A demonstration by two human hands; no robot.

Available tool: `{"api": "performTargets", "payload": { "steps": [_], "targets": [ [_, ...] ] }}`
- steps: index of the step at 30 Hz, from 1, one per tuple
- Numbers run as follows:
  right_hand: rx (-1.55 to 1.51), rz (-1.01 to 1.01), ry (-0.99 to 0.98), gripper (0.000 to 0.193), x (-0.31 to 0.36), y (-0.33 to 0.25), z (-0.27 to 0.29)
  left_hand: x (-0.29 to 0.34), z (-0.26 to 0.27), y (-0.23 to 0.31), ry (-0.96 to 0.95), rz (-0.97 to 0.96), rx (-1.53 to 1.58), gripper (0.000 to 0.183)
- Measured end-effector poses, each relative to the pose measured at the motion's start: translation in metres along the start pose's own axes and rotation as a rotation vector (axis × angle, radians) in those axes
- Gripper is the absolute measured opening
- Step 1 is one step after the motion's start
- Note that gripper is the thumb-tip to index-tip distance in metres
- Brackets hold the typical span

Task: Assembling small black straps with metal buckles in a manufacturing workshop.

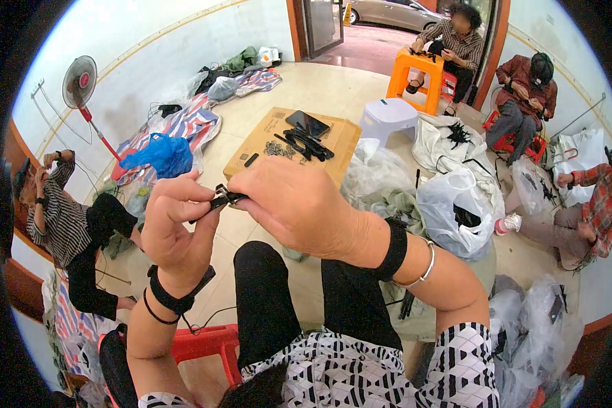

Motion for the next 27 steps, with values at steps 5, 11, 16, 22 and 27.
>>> {"api": "performTargets", "payload": {
  "steps": [5,11,16,22,27],
  "targets": [
    [-0.003,0.006,0.029,0.024,-0.001,0.007,0.005,-0.005,-0.006,0.001,-0.008,-0.037,0.033,0.025],
    [-0.006,0.040,0.053,0.025,-0.002,0.011,0.007,-0.011,-0.010,0.004,-0.044,-0.089,0.035,0.025],
    [0.044,0.008,-0.005,0.026,0.000,0.012,0.004,-0.012,-0.013,0.004,-0.088,-0.079,0.015,0.026],
    [0.068,0.039,0.013,0.029,-0.002,0.007,0.001,-0.014,-0.008,0.000,-0.044,-0.055,0.024,0.026],
    [0.049,-0.020,-0.101,0.025,-0.004,0.012,-0.003,-0.012,-0.011,0.001,-0.171,-0.079,-0.031,0.026]
  ]
}}
Point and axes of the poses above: each hand's wrist, its own x-axis away from the middle knuckle, its own z-axis out of the back of the hand, y = z × x, the point moved 7 cm from there along -x, towards the middle knuckle, and after that the axes turned 11 degrees about y, right-handed, at the moved point
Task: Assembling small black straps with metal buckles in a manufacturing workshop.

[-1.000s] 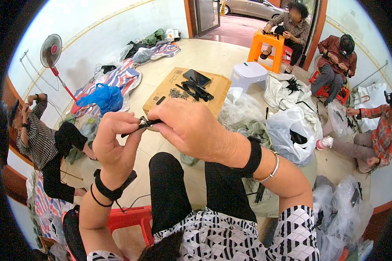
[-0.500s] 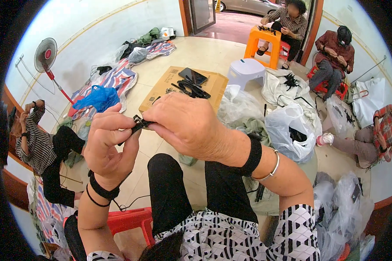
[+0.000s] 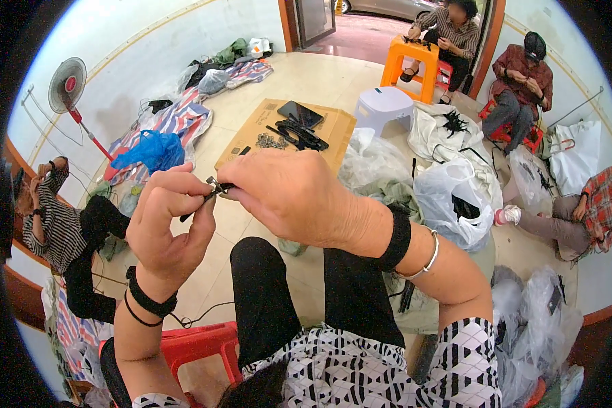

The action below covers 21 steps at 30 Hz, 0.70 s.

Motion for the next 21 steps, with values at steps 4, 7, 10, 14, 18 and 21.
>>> {"api": "performTargets", "payload": {
  "steps": [4,7,10,14,18,21],
  "targets": [
    [0.003,-0.011,0.027,0.022,-0.002,0.003,-0.001,0.002,0.001,-0.008,-0.024,0.188,0.029,0.026],
    [-0.124,-0.193,-0.045,0.018,-0.003,0.019,-0.004,0.009,-0.004,-0.028,-0.072,0.617,0.225,0.031],
    [-0.268,-0.273,-0.163,0.013,-0.007,0.027,-0.006,0.015,-0.012,-0.036,-0.177,0.753,0.325,0.035],
    [-0.473,-0.505,-0.312,0.012,-0.004,0.031,-0.016,0.022,-0.013,-0.046,-0.171,1.045,0.620,0.033],
    [-0.651,-0.691,-0.304,0.011,0.000,0.035,-0.020,0.032,-0.018,-0.053,-0.152,1.197,0.757,0.036],
    [-0.427,-0.554,-0.312,0.008,0.000,0.032,-0.022,0.039,-0.021,-0.059,-0.157,1.270,0.830,0.037]
  ]
}}
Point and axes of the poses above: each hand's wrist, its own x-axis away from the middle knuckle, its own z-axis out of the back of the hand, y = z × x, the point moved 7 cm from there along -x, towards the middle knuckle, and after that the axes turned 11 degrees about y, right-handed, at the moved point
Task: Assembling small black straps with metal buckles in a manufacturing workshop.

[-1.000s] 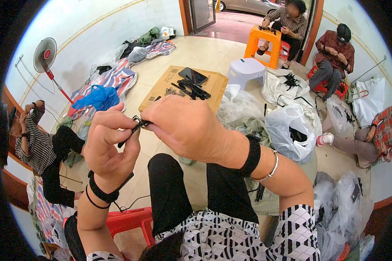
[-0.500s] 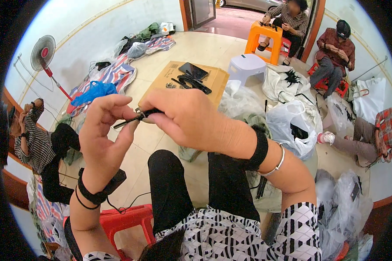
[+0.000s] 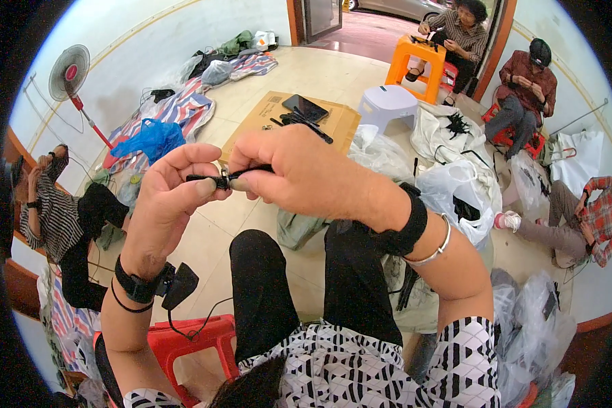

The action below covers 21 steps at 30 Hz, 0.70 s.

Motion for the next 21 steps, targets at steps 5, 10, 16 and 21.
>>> {"api": "performTargets", "payload": {
  "steps": [5,10,16,21],
  "targets": [
    [-0.025,-0.042,-0.040,0.008,0.002,0.004,-0.004,0.001,0.000,-0.009,-0.040,0.071,0.063,0.039],
    [-0.084,-0.036,-0.116,0.008,0.007,0.009,-0.014,0.005,0.000,-0.015,-0.139,0.213,0.035,0.042],
    [-0.043,0.026,-0.147,0.009,0.007,0.009,-0.019,0.005,0.002,-0.021,-0.191,0.227,-0.133,0.043],
    [-0.088,-0.134,-0.177,0.008,0.009,0.021,-0.021,0.001,0.004,-0.021,-0.179,0.124,-0.231,0.036]
  ]
}}
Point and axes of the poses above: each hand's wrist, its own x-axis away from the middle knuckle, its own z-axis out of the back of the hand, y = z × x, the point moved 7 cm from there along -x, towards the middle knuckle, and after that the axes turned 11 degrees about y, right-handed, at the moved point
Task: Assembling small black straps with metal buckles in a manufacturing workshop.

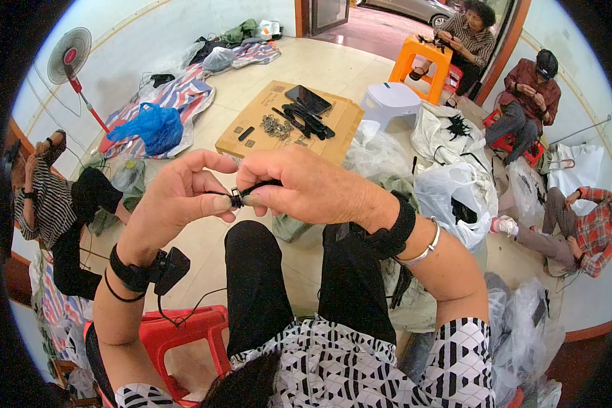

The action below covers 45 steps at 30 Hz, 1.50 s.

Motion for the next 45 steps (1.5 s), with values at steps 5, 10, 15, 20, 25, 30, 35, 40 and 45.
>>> {"api": "performTargets", "payload": {
  "steps": [5,10,15,20,25,30,35,40,45],
  "targets": [
    [-0.101,-0.073,0.043,0.008,-0.003,0.011,-0.001,-0.003,0.004,0.001,0.083,-0.055,-0.051,0.029],
    [-0.171,-0.102,0.106,0.007,-0.007,0.010,0.004,-0.005,0.005,0.000,0.085,-0.076,0.010,0.022],
    [-0.226,-0.137,0.057,0.008,-0.006,0.010,0.000,-0.002,-0.001,-0.018,0.042,0.088,0.372,0.014],
    [-0.202,-0.161,0.050,0.009,-0.004,0.003,0.004,0.003,-0.005,-0.018,0.038,0.120,0.416,0.012],
    [0.046,-0.015,0.164,0.016,0.002,0.004,0.008,0.003,-0.002,-0.020,0.119,0.035,0.316,0.014],
    [0.294,0.080,0.482,0.017,0.017,0.018,0.016,-0.005,-0.010,-0.023,0.196,-0.066,0.259,0.019],
    [0.412,-0.042,0.337,0.022,0.037,0.038,0.009,-0.014,-0.025,-0.052,0.127,0.130,0.309,0.024],
    [0.116,-0.175,0.170,0.017,0.043,0.069,0.005,-0.024,-0.044,-0.066,0.056,0.187,0.261,0.018],
    [-0.599,-0.479,0.171,0.012,0.052,0.110,-0.009,-0.045,-0.048,-0.080,0.024,0.109,0.103,0.015]
  ]
}}
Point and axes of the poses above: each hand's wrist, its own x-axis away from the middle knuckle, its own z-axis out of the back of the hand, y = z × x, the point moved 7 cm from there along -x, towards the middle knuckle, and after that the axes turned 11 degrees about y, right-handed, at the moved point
